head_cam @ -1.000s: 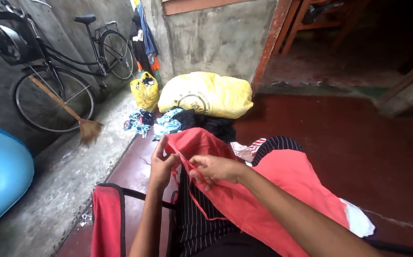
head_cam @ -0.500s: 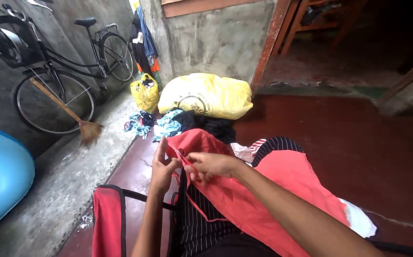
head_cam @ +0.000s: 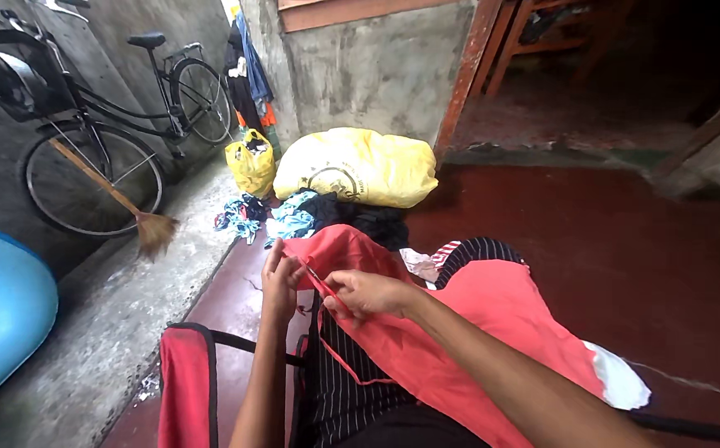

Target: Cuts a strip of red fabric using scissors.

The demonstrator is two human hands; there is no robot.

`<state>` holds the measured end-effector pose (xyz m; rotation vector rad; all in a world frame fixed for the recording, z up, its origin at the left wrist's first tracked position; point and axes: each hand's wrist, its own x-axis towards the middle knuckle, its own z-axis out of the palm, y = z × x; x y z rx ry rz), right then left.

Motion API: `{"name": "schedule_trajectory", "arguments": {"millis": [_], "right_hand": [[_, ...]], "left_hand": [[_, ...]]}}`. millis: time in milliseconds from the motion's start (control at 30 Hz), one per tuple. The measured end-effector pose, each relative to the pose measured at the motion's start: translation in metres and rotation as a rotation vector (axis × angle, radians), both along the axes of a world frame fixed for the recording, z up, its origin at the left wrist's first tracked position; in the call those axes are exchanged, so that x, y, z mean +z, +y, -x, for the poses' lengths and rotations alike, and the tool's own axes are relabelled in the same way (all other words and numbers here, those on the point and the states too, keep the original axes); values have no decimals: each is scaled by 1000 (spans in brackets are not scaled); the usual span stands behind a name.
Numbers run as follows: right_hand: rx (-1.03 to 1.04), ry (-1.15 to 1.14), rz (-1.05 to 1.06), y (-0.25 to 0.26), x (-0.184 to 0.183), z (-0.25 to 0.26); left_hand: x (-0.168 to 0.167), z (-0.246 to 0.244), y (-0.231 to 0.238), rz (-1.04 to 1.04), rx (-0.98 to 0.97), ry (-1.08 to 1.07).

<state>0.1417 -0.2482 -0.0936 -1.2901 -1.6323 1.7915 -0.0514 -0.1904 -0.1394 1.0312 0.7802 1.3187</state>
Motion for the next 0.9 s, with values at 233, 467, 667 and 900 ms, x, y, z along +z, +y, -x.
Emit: {"name": "schedule_trajectory", "arguments": {"millis": [233,467,667,900], "right_hand": [[-361,83,-175,-9,28,-27],[-435,23,-363,-40,75,-78],[-225,-288,-250,-116,51,-54],[-49,-392,-64,-157,-8,-28]], "left_hand": [[53,-59,40,-38,-89,36],[109,-128,35,-156,-163,-4],[79,-70,-53,-18,-108,36],[-5,-25,-102,169,70,27]]}}
